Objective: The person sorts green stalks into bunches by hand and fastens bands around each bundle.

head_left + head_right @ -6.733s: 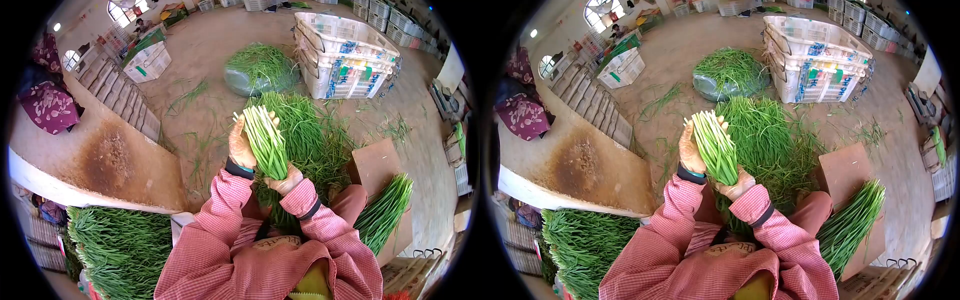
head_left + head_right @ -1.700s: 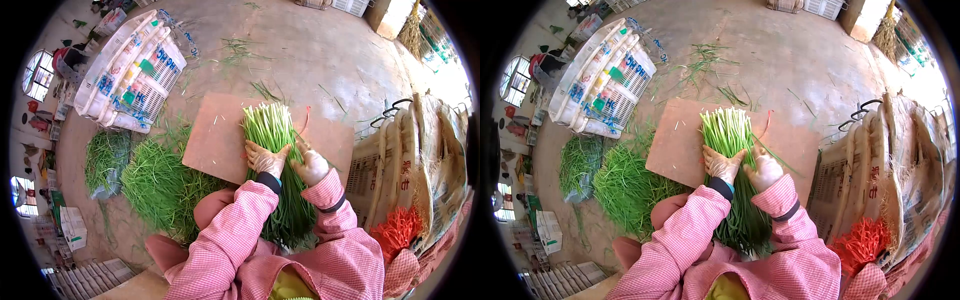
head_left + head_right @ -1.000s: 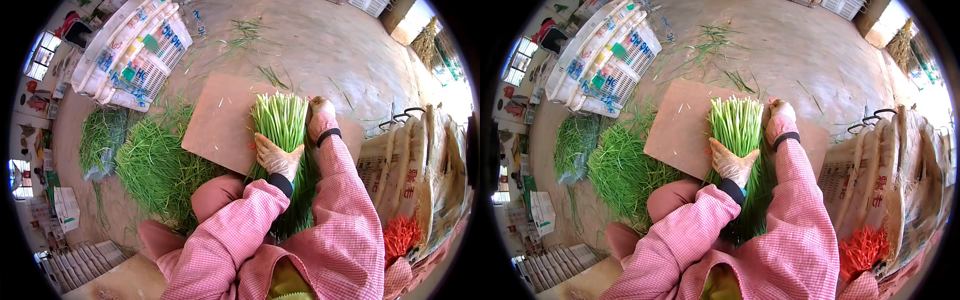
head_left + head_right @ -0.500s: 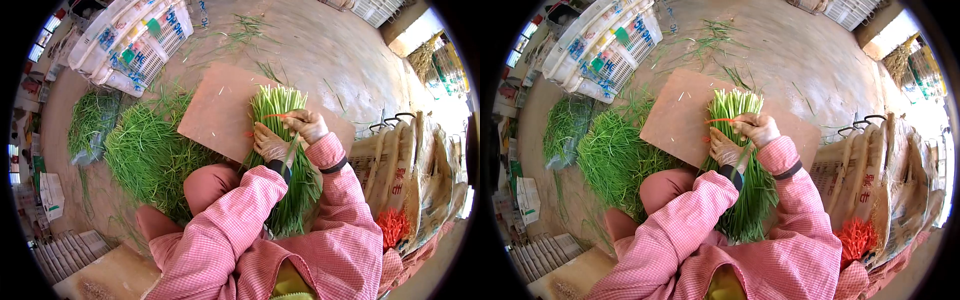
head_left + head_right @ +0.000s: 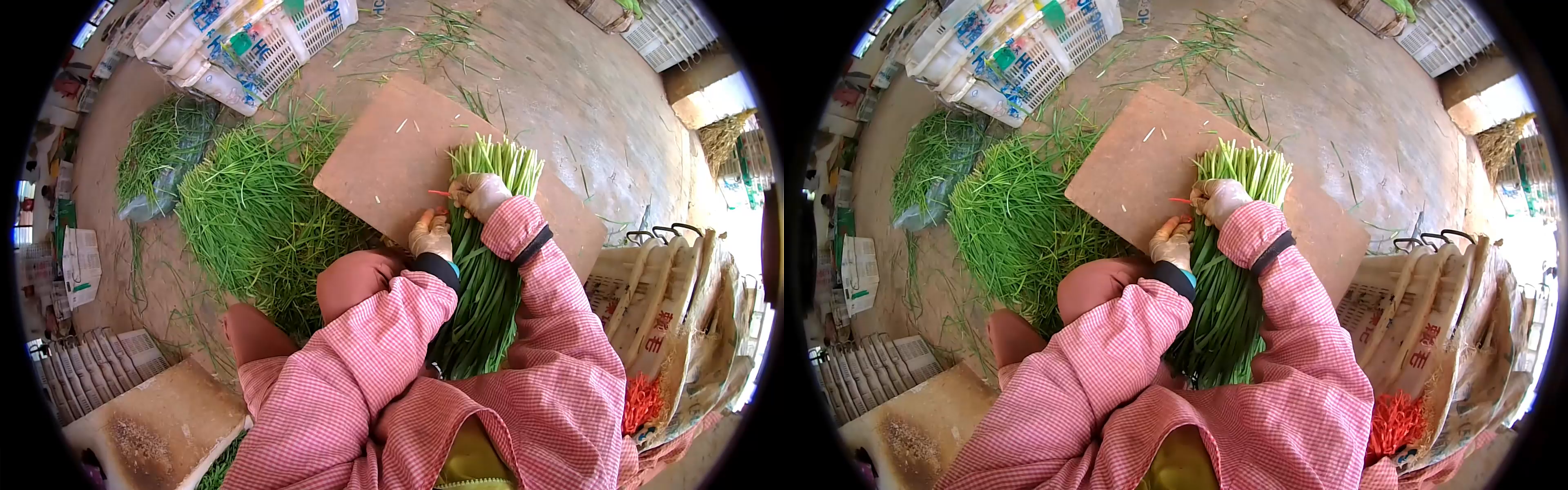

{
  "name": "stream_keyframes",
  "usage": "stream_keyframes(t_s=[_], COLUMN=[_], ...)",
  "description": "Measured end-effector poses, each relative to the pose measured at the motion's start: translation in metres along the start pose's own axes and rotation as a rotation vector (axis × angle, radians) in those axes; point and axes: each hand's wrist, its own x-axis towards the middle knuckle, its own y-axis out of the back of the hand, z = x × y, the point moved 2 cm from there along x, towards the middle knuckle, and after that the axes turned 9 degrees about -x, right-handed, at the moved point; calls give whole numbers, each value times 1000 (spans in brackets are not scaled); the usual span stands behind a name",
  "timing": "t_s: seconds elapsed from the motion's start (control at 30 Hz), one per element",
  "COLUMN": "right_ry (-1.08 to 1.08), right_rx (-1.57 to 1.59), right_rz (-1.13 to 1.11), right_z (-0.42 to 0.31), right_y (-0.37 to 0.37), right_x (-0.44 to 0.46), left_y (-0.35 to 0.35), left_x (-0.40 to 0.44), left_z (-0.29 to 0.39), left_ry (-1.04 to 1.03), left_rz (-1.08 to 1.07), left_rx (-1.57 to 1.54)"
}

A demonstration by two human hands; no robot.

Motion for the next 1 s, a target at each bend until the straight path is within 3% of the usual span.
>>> stream_keyframes(t_s=[0.07, 0.13, 0.27, 0.37, 0.43, 0.5, 0.67, 1.0], right_ry=[-25, -47, -30, -27, -17, 44, 38, 28], right_rx=[41, 81, 80, 68, 27, -321, -485, -515], right_rz=[0, 3, 9, 42, 61, 99, 16, 39], right_z=[0, 0, 1, 7, 8, -8, -17, -19], right_y=[0, 3, 3, 6, 7, 15, 13, 11], right_x=[-1, -1, -4, -2, -5, -14, -14, -19], left_y=[-5, -14, -14, -23, -25, -25, -25, -25], left_x=[1, -2, 11, 14, 17, 14, 14, 11], left_z=[1, 6, 2, 10, 4, 4, 4, -2], left_ry=[-34, -192, -259, -193, -10, -8, 15, -40], left_rz=[-69, -38, -82, -33, -49, -70, -12, -22], left_rx=[134, 280, 411, 361, 60, 0, -18, -119])
